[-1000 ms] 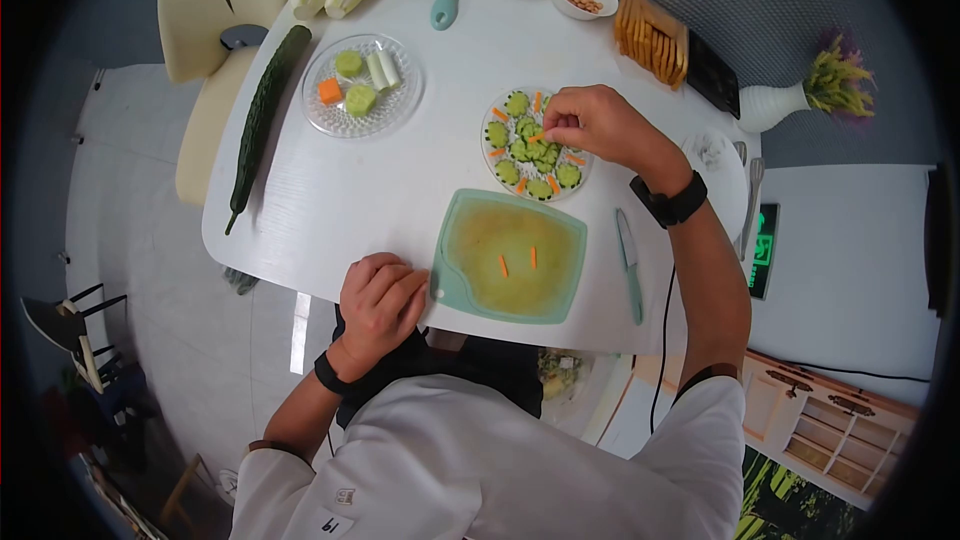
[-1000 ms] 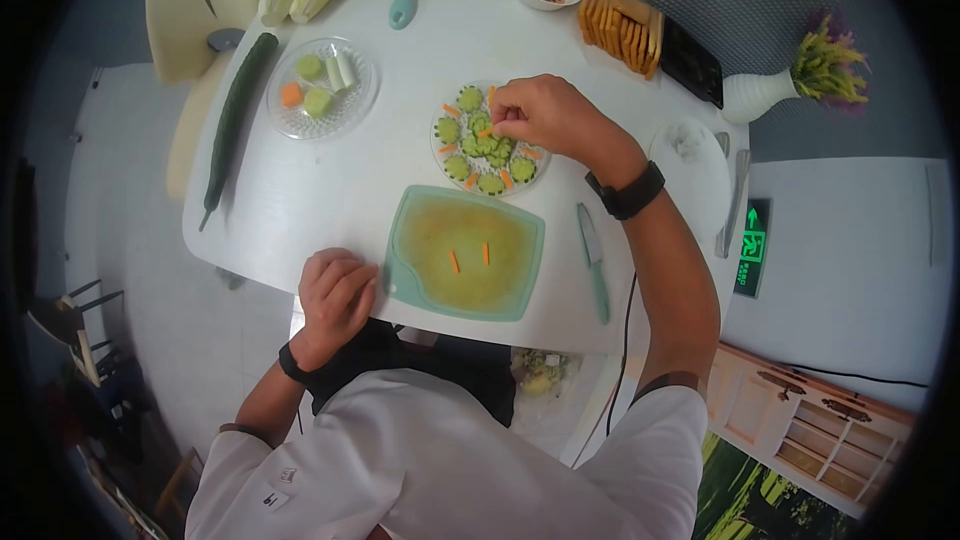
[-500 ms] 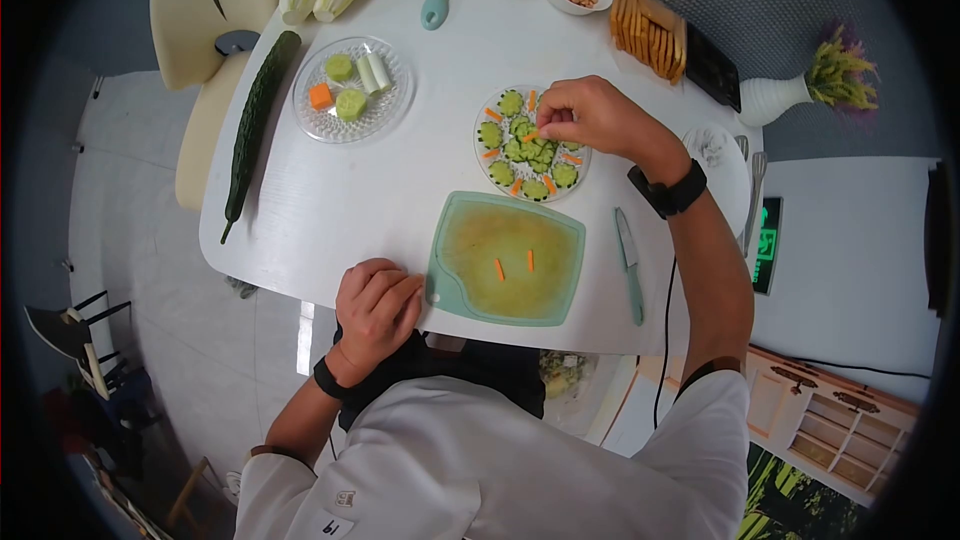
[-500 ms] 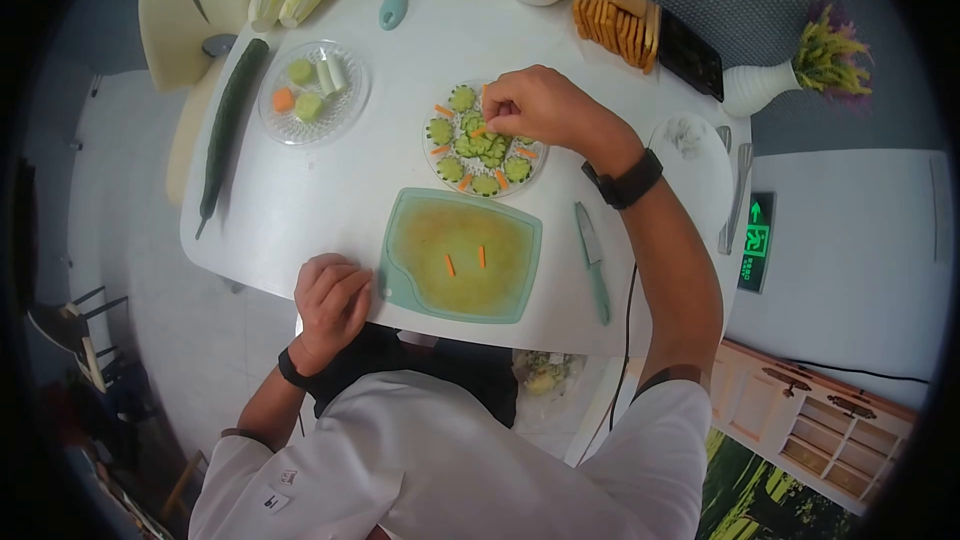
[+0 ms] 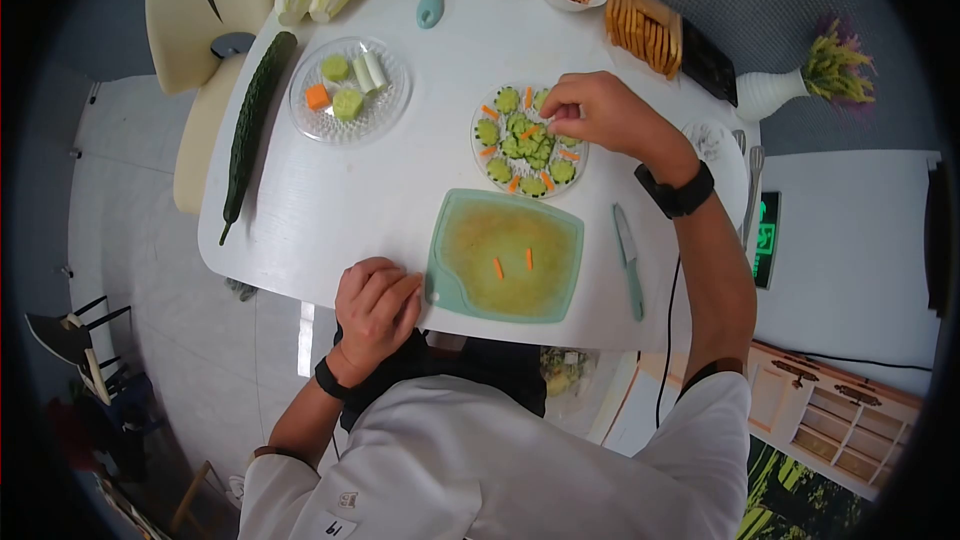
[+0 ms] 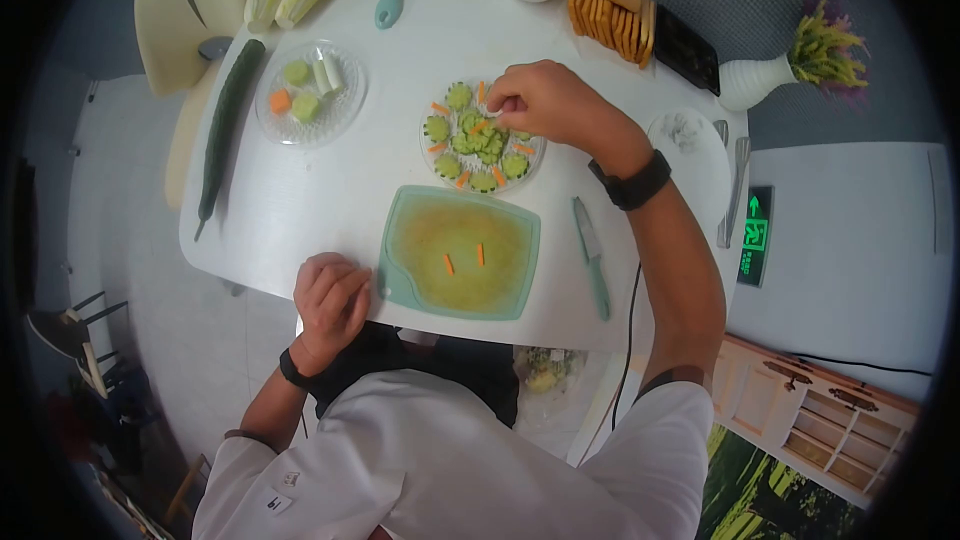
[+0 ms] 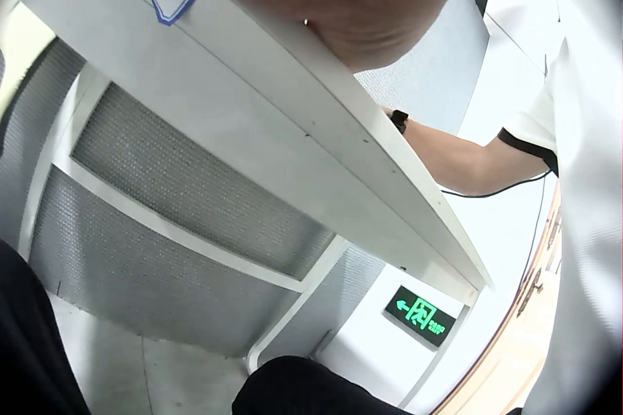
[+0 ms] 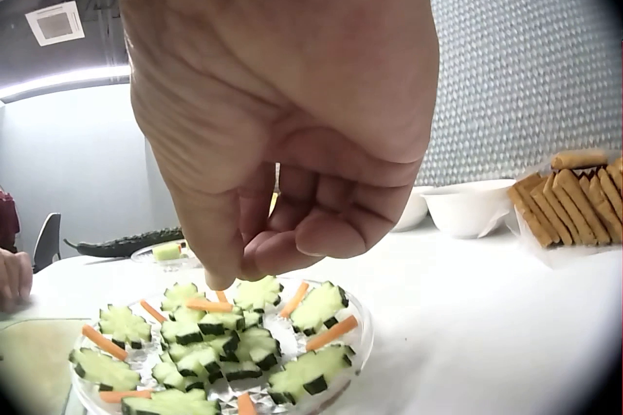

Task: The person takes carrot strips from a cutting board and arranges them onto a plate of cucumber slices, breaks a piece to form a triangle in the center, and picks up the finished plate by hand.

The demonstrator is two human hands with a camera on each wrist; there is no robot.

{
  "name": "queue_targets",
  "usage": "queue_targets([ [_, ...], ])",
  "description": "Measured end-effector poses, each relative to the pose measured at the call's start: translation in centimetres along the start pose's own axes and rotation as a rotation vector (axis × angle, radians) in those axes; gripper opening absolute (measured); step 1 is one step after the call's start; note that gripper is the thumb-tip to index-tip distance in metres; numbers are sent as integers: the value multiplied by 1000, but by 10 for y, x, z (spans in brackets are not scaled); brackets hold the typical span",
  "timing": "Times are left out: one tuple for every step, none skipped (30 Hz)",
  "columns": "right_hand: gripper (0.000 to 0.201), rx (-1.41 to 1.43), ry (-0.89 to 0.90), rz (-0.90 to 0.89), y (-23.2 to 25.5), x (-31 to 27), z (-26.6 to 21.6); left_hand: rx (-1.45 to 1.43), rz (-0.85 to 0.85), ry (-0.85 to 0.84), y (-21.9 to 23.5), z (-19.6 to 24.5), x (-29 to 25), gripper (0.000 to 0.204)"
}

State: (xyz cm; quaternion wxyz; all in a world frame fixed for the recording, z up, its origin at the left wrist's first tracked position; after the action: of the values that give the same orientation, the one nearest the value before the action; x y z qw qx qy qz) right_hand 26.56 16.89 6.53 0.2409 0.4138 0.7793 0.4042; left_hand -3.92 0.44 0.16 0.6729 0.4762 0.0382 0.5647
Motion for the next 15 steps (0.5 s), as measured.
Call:
queue_targets([
  [13, -44, 3, 31, 3, -5, -5, -3, 11, -9, 1, 1, 1, 29],
  [13, -32, -6, 23, 2, -12, -15, -7, 16, -15, 2, 1, 1, 29],
  [13, -20, -60, 26, 2, -23, -26, -14, 4, -6, 2, 0, -2, 29],
  [13, -17, -110, 31, 0, -33, -35, -13, 14, -16, 1, -1, -2, 30],
  [13, -16, -116, 23, -9, -44, -43, -13, 25, -27, 1, -1, -2, 30],
  [12, -64, -45, 12, -20, -55, -56, -11, 25, -29, 1, -1, -2, 30],
  [11, -110, 27, -1, -32, -66, -68, -18, 23, -20, 1, -2, -2, 30],
  [11, -110, 24, -10, -44, -77, -75, -21, 28, -31, 1, -2, -2, 30],
  [10, -194, 49, 1, -56, -86, -83, -22, 35, -41, 1, -2, -3, 30],
  [12, -277, 77, 12, -66, -91, -89, -56, 24, -35, 1, -2, -5, 27],
  [12, -278, 78, 3, -73, -95, -91, -60, 26, -28, 1, -2, -5, 27],
  [13, -309, 144, 37, -78, -97, -96, -48, 38, -39, 2, -2, -4, 27],
  [15, -340, 209, 72, -81, -99, -100, -36, 50, -52, 3, -2, -3, 27],
  [15, -344, 212, 69, -83, -100, -99, -37, 55, -50, 4, -2, -3, 27],
  [16, -400, 255, 59, -85, -101, -101, -40, 62, -49, 4, -2, -3, 25],
])
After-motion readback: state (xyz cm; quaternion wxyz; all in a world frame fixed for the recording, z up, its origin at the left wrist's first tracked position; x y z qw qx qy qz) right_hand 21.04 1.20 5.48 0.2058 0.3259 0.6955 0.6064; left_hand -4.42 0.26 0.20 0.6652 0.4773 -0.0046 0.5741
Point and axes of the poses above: each hand's wrist, its own x-axis towards the middle knuckle, its own y-axis out of the back of the hand, z = x × y, the point moved 5 cm from there along x, towards the middle knuckle, and after that the axes turned 4 degrees about y, right-handed, at the moved point
